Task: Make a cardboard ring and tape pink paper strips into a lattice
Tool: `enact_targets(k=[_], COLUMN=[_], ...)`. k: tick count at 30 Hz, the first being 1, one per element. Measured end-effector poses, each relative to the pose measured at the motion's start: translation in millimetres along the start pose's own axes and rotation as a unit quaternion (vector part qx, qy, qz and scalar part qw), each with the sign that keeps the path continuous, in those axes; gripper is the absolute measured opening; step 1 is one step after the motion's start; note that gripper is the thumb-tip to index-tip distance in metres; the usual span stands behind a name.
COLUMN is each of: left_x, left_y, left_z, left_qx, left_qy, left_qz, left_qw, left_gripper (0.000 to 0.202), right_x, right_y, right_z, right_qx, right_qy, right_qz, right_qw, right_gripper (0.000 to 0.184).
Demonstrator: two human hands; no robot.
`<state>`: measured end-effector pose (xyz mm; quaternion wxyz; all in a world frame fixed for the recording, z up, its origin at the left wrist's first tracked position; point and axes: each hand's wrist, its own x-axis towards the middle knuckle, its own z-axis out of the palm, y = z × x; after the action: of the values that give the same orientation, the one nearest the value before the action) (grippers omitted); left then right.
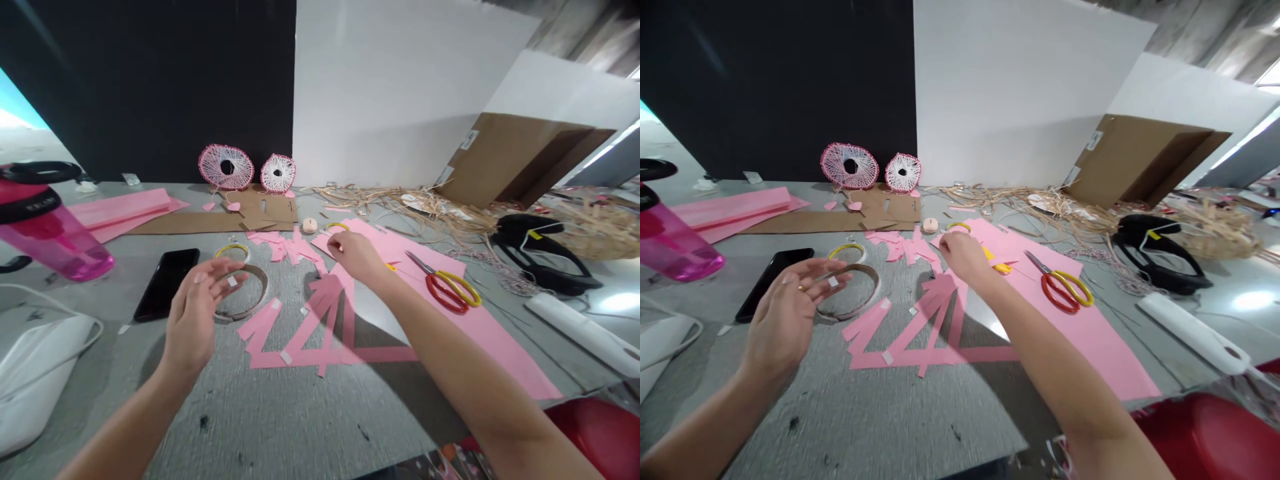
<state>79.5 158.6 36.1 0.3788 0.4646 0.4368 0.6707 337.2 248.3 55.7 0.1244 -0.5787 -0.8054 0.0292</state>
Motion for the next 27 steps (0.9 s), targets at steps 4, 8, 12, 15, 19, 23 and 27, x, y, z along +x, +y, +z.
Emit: enact_targets(k=[4, 8, 12, 15, 19, 23, 27], left_x=[1.4, 1.7, 1.2, 0.5, 0.0, 0.8, 2.0], left_y=[-3.0, -6.2, -7.9, -7.9, -7.5, -7.4, -7.2], left_z=[-1.5, -3.7, -4.7, -4.5, -3.8, -3.4, -4.0], left_qx=[-0.019, -0.014, 0.003, 0.007, 0.003, -0.007, -0.011], left_qy=[0.01, 0.007, 0.002, -0.006, -0.009, -0.006, -0.001], left_qz=[-0.008, 0.001, -0.006, -0.01, -0.017, -0.027, -0.038], left_qw=[1.0, 1.0, 1.0, 1.0, 1.0, 1.0, 0.999], left_gripper=[0.023, 0.024, 0.03, 0.034, 0.033, 0.033, 0.035], right_x=[17.3, 29.6, 35.1, 33.5, 28.7, 26.8, 27.8], right_y=[8.4, -9.7, -17.4, -14.2, -10.1, -9.4, -7.1], right_z=[4.4, 27.5, 38.9, 40.3, 43.6, 48.3, 40.3], right_qx=[-0.032, -0.055, -0.072, -0.074, -0.062, -0.034, 0.015], right_qy=[-0.048, -0.074, -0.079, -0.076, -0.062, -0.042, 0.0], right_qz=[0.019, 0.031, 0.046, 0.044, 0.041, 0.051, 0.065], right_qw=[0.998, 0.995, 0.993, 0.993, 0.995, 0.997, 0.998], right_gripper=[0.024, 0.029, 0.032, 0.033, 0.031, 0.027, 0.028])
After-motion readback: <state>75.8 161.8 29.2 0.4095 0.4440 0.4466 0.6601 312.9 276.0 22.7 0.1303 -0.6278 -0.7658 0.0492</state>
